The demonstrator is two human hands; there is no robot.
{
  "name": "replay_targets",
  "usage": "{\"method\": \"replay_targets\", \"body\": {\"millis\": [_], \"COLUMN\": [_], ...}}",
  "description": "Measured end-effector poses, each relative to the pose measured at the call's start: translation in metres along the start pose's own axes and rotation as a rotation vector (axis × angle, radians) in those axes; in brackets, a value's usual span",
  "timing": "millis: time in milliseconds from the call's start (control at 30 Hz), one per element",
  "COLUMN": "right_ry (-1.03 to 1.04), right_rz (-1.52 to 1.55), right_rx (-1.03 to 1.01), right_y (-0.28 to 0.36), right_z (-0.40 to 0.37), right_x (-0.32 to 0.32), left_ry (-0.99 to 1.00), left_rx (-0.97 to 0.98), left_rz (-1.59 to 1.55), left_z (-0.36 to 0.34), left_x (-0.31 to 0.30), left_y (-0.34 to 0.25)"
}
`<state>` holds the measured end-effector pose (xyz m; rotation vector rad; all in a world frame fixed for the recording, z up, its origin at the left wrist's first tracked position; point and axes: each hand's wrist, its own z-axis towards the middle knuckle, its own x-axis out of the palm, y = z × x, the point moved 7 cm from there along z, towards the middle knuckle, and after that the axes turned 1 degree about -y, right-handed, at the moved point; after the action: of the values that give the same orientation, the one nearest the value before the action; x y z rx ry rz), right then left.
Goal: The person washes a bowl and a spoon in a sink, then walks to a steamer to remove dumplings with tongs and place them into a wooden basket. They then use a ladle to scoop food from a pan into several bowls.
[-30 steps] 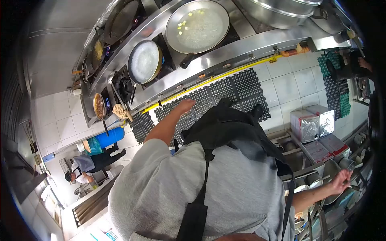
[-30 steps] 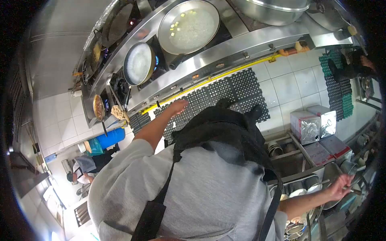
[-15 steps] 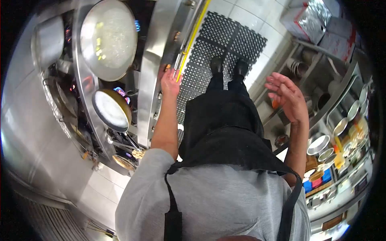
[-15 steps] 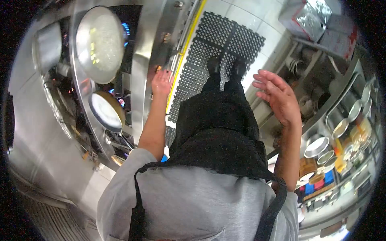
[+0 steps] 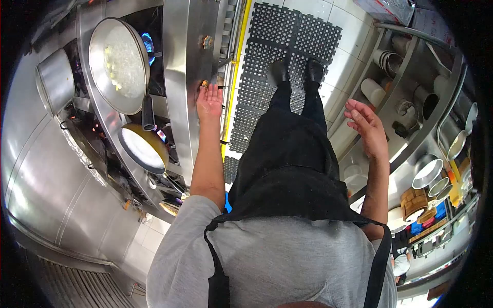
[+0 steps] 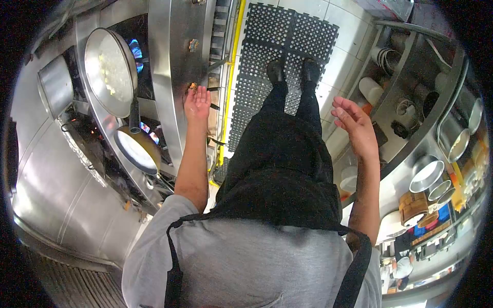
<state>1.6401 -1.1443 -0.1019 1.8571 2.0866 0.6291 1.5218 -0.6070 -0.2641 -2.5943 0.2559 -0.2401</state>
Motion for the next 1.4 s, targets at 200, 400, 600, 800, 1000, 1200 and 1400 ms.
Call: {"method": "replay_targets", "body": {"millis": [200, 400, 600, 800, 1000, 1200, 1400], "right_ry": [-0.018, -0.047, -0.079, -0.102, 0.116, -0.121, 0.109], "right_rz": [-0.002, -0.004, 0.028, -0.219, 0.426, -0.260, -0.143], "right_rx": [-0.033, -0.032, -0.041, -0.076, -0.011, -0.870, -0.457], "right_y": [-0.007, -0.018, -0.024, -0.024, -0.057, -0.052, -0.104], "right_z": [-0.009, -0.015, -0.017, -0.048, -0.163, -0.261, -0.299], "right_x": [-0.001, 0.003, 0.008, 0.010, 0.070, 0.119, 0.084], "left_ry": [-0.009, 0.003, -0.020, 0.581, 0.098, 0.416, 0.850], "left_rx": [-0.007, -0.026, -0.039, -0.396, -0.400, -0.478, -0.248], "left_rz": [0.009, 0.021, 0.042, 0.081, 0.375, 0.835, 1.125], "left_z": [0.003, 0.004, 0.006, 0.025, 0.028, 0.002, -0.119], "left_x": [-0.002, -0.002, -0.004, 0.006, -0.022, 0.009, 0.060], "left_y": [0.000, 0.000, 0.000, 0.000, 0.022, 0.064, 0.054]}}
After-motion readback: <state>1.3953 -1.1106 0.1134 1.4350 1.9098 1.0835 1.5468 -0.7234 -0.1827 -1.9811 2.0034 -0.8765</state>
